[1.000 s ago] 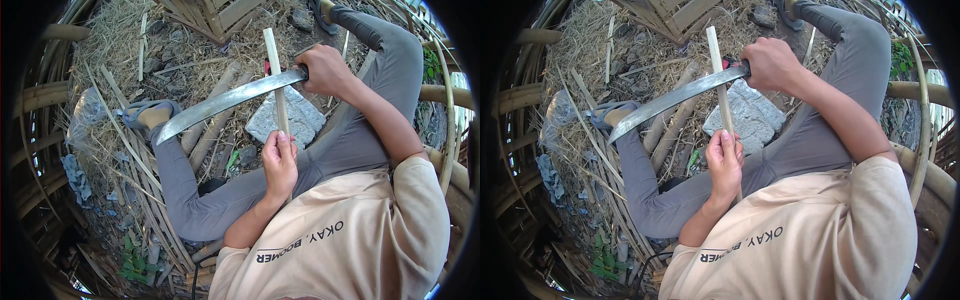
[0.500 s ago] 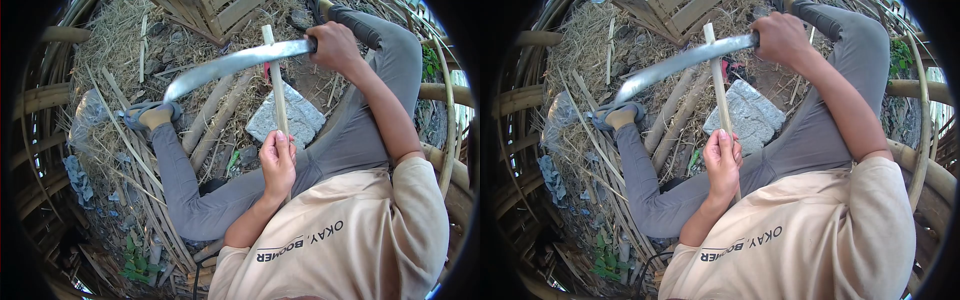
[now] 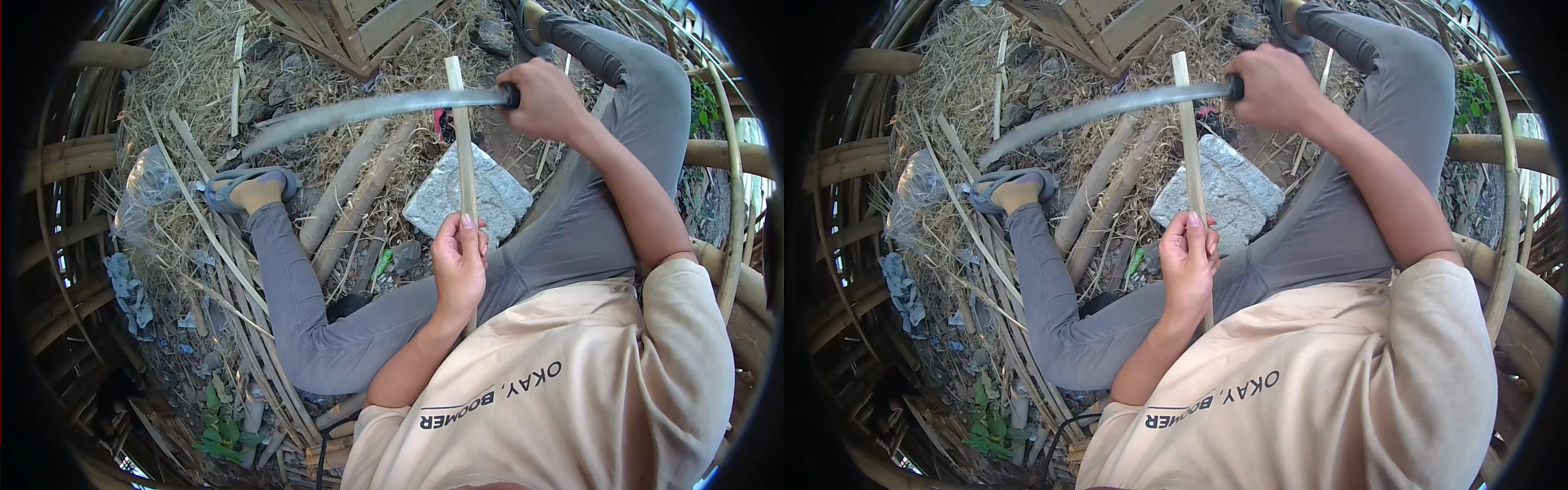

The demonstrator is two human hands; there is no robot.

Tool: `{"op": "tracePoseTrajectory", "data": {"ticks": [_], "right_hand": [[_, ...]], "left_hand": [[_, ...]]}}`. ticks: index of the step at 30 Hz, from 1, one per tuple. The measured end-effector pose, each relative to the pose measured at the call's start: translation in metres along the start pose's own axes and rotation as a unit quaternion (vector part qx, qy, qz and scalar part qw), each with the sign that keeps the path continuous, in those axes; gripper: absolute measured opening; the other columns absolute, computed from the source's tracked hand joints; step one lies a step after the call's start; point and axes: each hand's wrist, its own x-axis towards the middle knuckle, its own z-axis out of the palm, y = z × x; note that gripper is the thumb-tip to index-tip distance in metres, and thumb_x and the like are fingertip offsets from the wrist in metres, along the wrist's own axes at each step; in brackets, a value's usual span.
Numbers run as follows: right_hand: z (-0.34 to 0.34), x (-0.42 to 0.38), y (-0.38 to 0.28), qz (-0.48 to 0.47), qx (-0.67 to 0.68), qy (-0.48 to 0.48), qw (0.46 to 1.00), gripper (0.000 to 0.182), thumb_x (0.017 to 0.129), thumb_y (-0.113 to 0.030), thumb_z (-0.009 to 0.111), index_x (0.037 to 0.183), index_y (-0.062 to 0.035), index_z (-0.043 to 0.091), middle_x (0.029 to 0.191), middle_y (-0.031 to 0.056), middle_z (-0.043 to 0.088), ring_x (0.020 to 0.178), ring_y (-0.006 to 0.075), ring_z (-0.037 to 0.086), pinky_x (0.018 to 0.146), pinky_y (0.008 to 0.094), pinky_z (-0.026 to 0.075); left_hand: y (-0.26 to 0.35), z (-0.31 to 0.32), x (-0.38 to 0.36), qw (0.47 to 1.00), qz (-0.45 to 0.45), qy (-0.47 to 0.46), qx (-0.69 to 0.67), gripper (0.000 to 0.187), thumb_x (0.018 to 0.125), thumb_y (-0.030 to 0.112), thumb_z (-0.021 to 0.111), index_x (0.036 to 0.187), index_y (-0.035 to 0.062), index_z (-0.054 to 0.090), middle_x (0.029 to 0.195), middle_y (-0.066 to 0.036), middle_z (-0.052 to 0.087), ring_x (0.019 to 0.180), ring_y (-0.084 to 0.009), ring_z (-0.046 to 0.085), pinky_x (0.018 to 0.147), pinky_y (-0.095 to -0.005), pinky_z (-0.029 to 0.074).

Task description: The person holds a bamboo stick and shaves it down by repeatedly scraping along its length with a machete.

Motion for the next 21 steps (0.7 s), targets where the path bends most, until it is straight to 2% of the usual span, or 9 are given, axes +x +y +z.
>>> {"op": "tracePoseTrajectory", "data": {"ticks": [2,5,8,11,17,21], "right_hand": [[-0.004,-0.003,-0.017,-0.003,0.017,-0.085,0.996,0.022,0.066,-0.019,0.067,0.082,-0.0042,0.073,0.071,0.018,0.067,0.074,0.0357,0.067,0.075,0.0442,0.054],[-0.002,-0.008,-0.026,-0.002,0.018,-0.13,0.991,0.02,0.065,-0.017,0.067,0.078,-0.0042,0.072,0.072,0.0192,0.066,0.077,0.037,0.066,0.075,0.0454,0.054],[-0.001,-0.009,-0.021,-0.011,0.013,-0.123,0.992,0.022,0.065,-0.019,0.067,0.079,-0.0034,0.073,0.073,0.02,0.066,0.08,0.0365,0.066,0.075,0.0467,0.053],[-0.001,-0.009,-0.023,-0.012,0.024,-0.113,0.993,0.023,0.065,-0.02,0.068,0.079,-0.0029,0.072,0.075,0.0199,0.067,0.081,0.0365,0.066,0.075,0.0467,0.053],[-0.001,-0.01,-0.021,-0.016,0.025,-0.113,0.993,0.021,0.067,-0.021,0.068,0.078,-0.0031,0.073,0.071,0.0194,0.066,0.076,0.038,0.065,0.073,0.0465,0.053],[-0.003,-0.011,-0.027,-0.016,0.052,-0.131,0.99,0.018,0.068,-0.018,0.067,0.076,-0.0034,0.073,0.067,0.0199,0.064,0.073,0.0388,0.065,0.071,0.0464,0.053]], "left_hand": [[0.003,0.0,-0.002,0.999,-0.033,-0.004,-0.02,0.025,0.106,0.027,0.043,0.095,0.006,0.052,0.066,0.004,0.044,0.05,-0.0015,0.033,0.043,-0.0182,0.029],[0.018,0.004,-0.006,0.985,-0.129,0.001,-0.114,0.025,0.106,0.029,0.044,0.101,0.0056,0.053,0.069,0.004,0.044,0.052,-0.0015,0.033,0.045,-0.0175,0.028],[0.018,-0.013,-0.002,0.967,-0.17,-0.079,-0.17,0.03,0.106,0.033,0.041,0.105,0.0054,0.053,0.071,0.004,0.043,0.054,-0.0014,0.031,0.045,-0.0167,0.027],[0.02,-0.017,-0.001,0.963,-0.179,-0.086,-0.184,0.035,0.107,0.036,0.036,0.109,0.0056,0.053,0.071,0.004,0.042,0.054,-0.0012,0.03,0.045,-0.0164,0.026],[0.021,-0.012,-0.002,0.964,-0.187,-0.053,-0.182,0.033,0.108,0.034,0.033,0.102,0.0079,0.052,0.071,0.005,0.042,0.055,-0.0017,0.031,0.046,-0.0164,0.026],[0.019,-0.014,-0.001,0.974,-0.154,-0.066,-0.154,0.031,0.108,0.033,0.032,0.099,0.0093,0.051,0.068,0.005,0.039,0.053,-0.0016,0.03,0.046,-0.017,0.025]]}}
